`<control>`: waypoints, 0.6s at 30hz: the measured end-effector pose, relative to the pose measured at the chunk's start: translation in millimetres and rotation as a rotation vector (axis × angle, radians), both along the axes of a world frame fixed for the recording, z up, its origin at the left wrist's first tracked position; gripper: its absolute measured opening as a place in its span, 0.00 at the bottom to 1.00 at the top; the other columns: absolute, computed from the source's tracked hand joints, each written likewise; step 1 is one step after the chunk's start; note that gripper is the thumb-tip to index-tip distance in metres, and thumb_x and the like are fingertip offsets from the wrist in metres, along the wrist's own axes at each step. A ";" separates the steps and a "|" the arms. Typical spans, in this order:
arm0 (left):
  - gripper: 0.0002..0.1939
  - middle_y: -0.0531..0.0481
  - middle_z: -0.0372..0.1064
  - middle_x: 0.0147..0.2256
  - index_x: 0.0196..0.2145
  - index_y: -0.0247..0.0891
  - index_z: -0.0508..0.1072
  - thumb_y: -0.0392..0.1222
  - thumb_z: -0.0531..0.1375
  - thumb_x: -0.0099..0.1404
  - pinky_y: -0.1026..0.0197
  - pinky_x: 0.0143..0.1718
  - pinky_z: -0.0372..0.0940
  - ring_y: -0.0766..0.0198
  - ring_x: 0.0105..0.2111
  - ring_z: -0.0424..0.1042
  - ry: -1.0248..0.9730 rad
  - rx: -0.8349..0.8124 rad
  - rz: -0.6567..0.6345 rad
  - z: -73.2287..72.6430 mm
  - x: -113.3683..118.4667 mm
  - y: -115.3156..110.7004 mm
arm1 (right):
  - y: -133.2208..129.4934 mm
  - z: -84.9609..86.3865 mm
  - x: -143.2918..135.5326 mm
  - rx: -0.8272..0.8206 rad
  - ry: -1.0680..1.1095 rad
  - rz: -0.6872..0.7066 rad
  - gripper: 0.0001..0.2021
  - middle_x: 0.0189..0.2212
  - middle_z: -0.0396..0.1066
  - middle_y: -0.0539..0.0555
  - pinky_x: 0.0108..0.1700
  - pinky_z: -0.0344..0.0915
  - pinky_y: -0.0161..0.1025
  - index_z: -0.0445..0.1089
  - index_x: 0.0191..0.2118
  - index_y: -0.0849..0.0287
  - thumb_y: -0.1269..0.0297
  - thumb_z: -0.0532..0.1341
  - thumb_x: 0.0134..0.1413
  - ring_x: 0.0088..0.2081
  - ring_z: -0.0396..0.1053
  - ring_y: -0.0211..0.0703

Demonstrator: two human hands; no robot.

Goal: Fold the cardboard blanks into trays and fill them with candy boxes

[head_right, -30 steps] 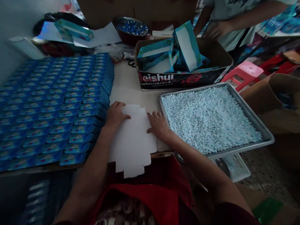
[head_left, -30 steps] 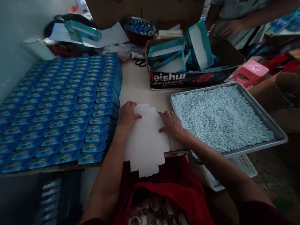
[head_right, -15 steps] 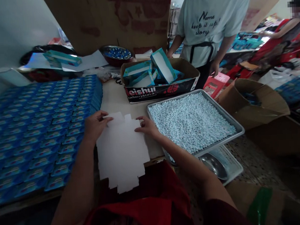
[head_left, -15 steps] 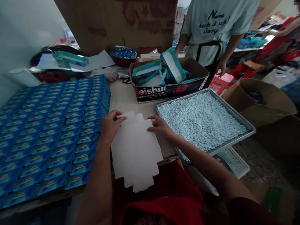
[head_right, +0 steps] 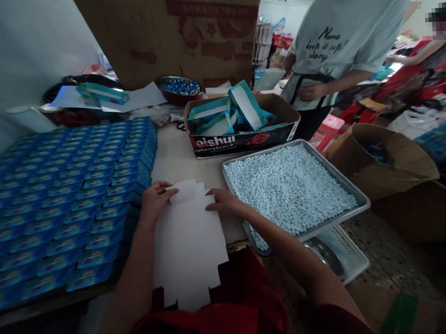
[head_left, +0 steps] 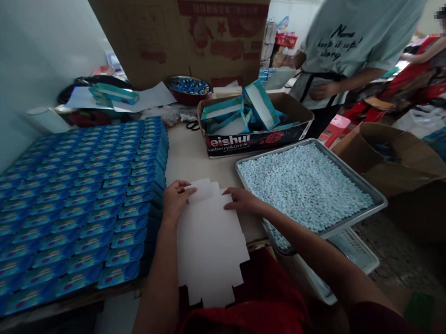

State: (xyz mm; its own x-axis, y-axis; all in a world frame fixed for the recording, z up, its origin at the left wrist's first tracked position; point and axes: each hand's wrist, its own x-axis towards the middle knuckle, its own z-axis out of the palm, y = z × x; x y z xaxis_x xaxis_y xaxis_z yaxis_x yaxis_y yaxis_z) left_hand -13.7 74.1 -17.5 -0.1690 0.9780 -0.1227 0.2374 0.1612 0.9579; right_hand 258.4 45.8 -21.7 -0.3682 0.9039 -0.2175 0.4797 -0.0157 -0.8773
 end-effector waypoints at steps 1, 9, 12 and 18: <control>0.23 0.57 0.68 0.22 0.34 0.40 0.72 0.53 0.71 0.42 0.64 0.26 0.56 0.66 0.23 0.64 0.018 -0.002 -0.004 -3.0 1.9 -0.3 | 2.0 3.6 0.5 0.025 -0.068 0.027 0.23 0.26 0.69 0.44 0.42 0.65 0.38 0.79 0.50 0.58 0.64 0.78 0.45 0.32 0.69 0.41; 0.19 0.58 0.67 0.20 0.36 0.43 0.68 0.54 0.67 0.52 0.63 0.24 0.55 0.65 0.20 0.61 0.087 0.042 -0.022 -16.7 11.9 1.8 | 20.7 6.9 -6.3 -0.007 -0.197 -0.050 0.18 0.31 0.74 0.48 0.41 0.65 0.37 0.80 0.46 0.61 0.63 0.76 0.50 0.35 0.71 0.41; 0.19 0.55 0.72 0.25 0.38 0.42 0.69 0.55 0.68 0.55 0.62 0.28 0.61 0.61 0.26 0.71 0.157 0.124 0.056 -10.1 10.5 -0.6 | 19.7 4.6 -11.4 -0.171 0.006 -0.157 0.19 0.30 0.75 0.48 0.35 0.67 0.36 0.76 0.50 0.60 0.60 0.72 0.53 0.30 0.72 0.40; 0.35 0.39 0.76 0.58 0.57 0.41 0.73 0.50 0.73 0.52 0.55 0.47 0.73 0.52 0.49 0.78 -0.048 -0.003 0.031 -6.9 1.5 -20.9 | 4.7 8.1 -0.8 -0.494 0.610 -0.472 0.27 0.33 0.80 0.49 0.35 0.74 0.38 0.73 0.47 0.55 0.66 0.74 0.35 0.32 0.77 0.43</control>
State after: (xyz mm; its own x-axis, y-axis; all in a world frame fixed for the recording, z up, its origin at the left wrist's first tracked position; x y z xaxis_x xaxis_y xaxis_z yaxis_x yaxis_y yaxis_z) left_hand -12.2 53.2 -24.3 -0.1932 0.9719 -0.1348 0.1858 0.1711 0.9676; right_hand 257.7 50.5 -13.7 -0.1619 0.8458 -0.5083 -0.2163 -0.5330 -0.8180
